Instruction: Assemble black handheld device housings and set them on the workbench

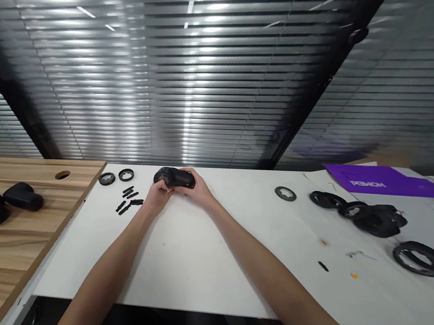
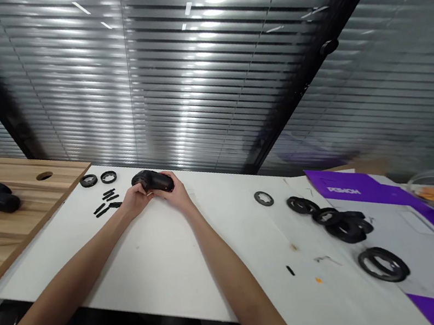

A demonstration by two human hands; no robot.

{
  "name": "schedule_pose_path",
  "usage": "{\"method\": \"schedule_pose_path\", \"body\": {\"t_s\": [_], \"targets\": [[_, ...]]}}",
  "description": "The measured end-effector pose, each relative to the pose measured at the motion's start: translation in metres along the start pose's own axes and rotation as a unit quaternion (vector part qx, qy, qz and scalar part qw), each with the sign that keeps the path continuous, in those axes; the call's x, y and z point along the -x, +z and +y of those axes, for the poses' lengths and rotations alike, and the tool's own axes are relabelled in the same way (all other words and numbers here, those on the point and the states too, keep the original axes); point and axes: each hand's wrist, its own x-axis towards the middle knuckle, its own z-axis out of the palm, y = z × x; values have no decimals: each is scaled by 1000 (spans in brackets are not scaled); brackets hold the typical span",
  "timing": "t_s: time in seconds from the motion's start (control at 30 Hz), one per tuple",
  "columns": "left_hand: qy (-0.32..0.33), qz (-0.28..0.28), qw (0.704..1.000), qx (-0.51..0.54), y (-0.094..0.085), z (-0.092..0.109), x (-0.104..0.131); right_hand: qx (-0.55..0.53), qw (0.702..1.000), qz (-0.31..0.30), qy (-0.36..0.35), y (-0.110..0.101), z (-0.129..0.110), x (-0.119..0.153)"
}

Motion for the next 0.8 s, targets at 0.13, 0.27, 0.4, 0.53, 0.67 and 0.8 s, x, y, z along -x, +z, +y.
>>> {"method": "schedule_pose_path", "body": {"t_s": [0.13, 0.27, 0.4, 0.53, 0.67, 0.8], "targets": [[3, 8, 1000, 3, 1, 0, 0, 0, 1000, 0, -2, 0, -1, 0], [4, 20, 1000, 9, 2, -1, -1, 8, 1000, 4, -6, 0, -1, 0], [5, 31, 999, 15, 0, -3, -4, 9, 1000, 3, -5, -1, 0, 0], [7, 38, 999, 21, -2, -5, -7, 18, 1000, -2, -6, -1, 0, 0], [4, 36, 999, 22, -2, -5, -7, 14, 1000, 3, -1, -1, -1, 0], [0, 28, 999, 21, 1, -2, -2, 8, 1000, 4, 5, 0, -3, 1]]}}
